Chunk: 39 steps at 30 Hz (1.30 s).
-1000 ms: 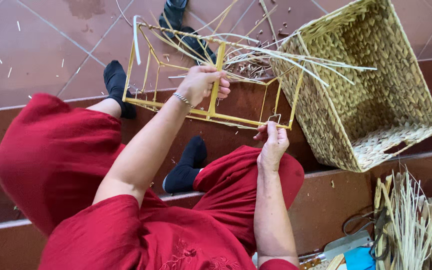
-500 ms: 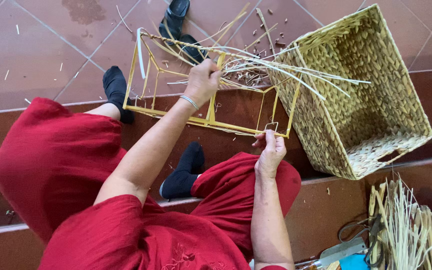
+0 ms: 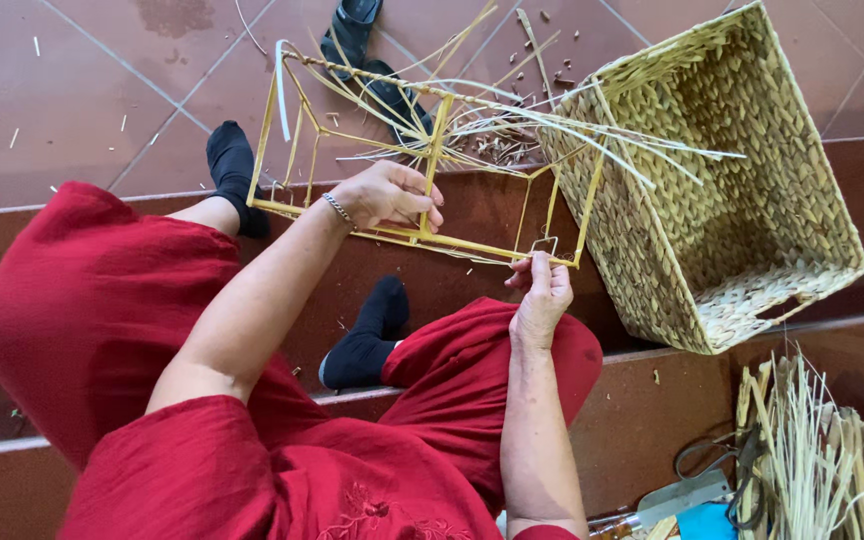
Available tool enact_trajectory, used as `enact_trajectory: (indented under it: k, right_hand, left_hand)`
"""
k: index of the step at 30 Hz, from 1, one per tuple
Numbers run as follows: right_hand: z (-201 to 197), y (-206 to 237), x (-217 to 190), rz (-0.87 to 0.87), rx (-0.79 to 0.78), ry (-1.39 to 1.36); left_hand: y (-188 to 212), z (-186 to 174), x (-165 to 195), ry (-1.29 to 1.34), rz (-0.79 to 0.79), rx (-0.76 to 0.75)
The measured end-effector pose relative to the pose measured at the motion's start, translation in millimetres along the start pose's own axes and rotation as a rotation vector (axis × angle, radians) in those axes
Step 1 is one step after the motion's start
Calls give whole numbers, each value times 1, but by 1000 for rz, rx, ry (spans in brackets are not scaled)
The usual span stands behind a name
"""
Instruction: The person sits on the floor and weaves a basket using dried palm leaves. They interlace the leaves through a pre-formed frame, occasionally picking up additional leaves from a nearby pile and adjusting the structure.
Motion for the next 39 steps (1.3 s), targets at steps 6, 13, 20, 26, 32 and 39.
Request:
enact_trajectory:
  k: [6, 13, 20, 26, 32, 39]
  right_hand:
    - [0, -3, 2, 16, 13, -10]
    - [-2, -7, 6, -35, 3, 24]
    - [6, 0, -4, -33, 53, 226]
    - [60, 55, -63, -718, -70, 856]
    - [132, 66, -78, -983, -422, 983]
    - [137, 44, -55, -807, -532, 1014]
  left_hand:
    - [1, 13, 3, -576, 96, 352]
    - [24, 46, 2, -1108, 106, 636]
    - [24, 52, -12, -1130, 62, 771]
    - [15, 56, -16, -1111, 124, 840]
    - [40, 48, 0, -901, 334, 619]
    - [76, 47, -6, -1282, 739, 462]
Point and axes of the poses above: each hand's wrist, its own y-axis away from the middle knuckle, its own z-axis out of the palm, x = y × z, the point moved 3 cm from there along -y, towards the middle knuckle, and after that the axes turned 1 degree about y, right-handed, at the moved point
